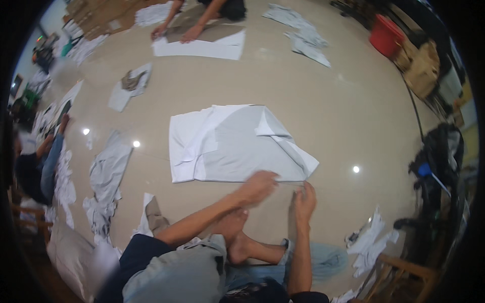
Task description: The person sits on the floor and uses shears to cut white fabric pieces following a brown paper pattern. They repeatedly align the pattern, cut along the edges, and remove the pattern to reveal the cut fabric.
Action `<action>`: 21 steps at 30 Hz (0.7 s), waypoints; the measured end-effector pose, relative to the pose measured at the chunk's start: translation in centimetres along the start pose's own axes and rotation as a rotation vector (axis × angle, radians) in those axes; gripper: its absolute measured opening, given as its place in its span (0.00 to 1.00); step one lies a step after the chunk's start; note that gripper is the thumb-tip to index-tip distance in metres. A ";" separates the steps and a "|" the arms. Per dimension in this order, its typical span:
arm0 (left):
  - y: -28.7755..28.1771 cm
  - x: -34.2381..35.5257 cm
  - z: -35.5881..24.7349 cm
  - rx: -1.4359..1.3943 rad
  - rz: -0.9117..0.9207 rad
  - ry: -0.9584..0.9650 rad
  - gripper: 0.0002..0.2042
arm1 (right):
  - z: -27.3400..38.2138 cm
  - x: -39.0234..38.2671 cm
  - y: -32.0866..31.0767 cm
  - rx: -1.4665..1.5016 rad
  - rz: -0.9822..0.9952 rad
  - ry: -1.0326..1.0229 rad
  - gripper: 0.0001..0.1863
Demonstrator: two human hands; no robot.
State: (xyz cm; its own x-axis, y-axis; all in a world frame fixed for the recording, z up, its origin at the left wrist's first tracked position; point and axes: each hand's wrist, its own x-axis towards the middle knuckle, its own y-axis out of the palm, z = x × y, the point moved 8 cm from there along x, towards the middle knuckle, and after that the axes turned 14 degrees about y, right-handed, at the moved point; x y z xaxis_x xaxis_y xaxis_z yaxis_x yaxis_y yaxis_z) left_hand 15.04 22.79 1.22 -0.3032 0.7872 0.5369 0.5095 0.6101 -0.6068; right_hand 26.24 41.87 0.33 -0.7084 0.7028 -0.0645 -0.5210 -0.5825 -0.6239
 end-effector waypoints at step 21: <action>-25.8 -19.6 13.6 0.832 -0.231 -0.958 0.34 | -1.5 13.1 -0.1 -0.533 -0.320 0.038 0.27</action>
State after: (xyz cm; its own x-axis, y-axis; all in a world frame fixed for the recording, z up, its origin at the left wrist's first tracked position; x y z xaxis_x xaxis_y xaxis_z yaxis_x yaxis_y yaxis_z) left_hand -3.13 -7.14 -1.68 -0.9469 0.1956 0.2552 -0.1787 0.3396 -0.9234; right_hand 17.74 51.71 -1.65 -0.5341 0.8285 0.1682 -0.3880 -0.0634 -0.9195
